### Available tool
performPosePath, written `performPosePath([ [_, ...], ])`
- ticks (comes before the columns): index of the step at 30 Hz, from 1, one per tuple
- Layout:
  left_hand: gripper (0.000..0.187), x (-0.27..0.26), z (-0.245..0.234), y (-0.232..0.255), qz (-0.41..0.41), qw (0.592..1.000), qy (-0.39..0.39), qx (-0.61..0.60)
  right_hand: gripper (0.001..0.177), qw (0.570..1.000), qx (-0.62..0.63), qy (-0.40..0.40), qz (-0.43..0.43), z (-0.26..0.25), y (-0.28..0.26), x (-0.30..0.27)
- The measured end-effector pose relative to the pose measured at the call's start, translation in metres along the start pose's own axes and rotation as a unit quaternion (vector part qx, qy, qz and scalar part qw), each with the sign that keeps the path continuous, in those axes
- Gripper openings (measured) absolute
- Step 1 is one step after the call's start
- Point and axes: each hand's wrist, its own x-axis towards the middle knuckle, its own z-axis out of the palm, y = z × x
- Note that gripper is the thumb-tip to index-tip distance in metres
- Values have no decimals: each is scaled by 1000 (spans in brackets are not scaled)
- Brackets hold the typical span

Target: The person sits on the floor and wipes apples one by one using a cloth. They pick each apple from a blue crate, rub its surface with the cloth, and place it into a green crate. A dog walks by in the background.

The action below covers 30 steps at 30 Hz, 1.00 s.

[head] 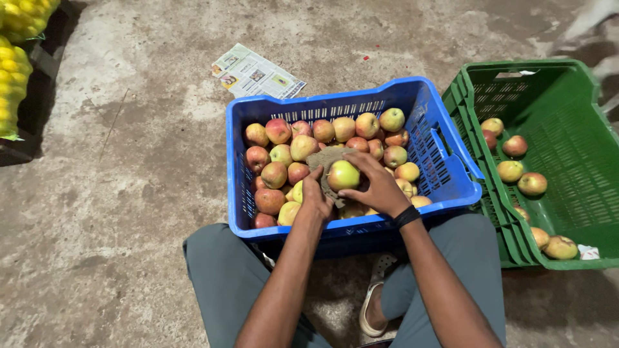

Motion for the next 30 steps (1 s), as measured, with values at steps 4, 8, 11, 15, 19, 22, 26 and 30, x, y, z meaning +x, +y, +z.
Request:
performPosePath([
  [4,43,1,-2,-2,-5,1000,-2,6,74,1000,-15,-22,9,2,1,-1],
  [8,43,6,0,-2,-7,1000,-19,-7,73,998,-40,29,29,2,-3,-1],
  [11,43,7,0,-2,1,1000,-21,-8,75,999,16,21,31,-2,-2,2],
  [15,43,4,-2,-2,16,999,28,28,77,997,54,-43,32,-1,3,4],
  [19,42,1,6,2,7,1000,11,2,77,997,-73,-17,28,9,2,2],
  [22,39,1,9,-2,0,1000,-26,-14,77,981,-175,83,4,7,6,-2],
  [26,38,2,2,-4,9,999,-33,-8,77,993,94,36,69,3,14,0],
  [30,38,6,-2,-3,23,1000,7,-3,72,988,107,-61,95,3,13,3],
])
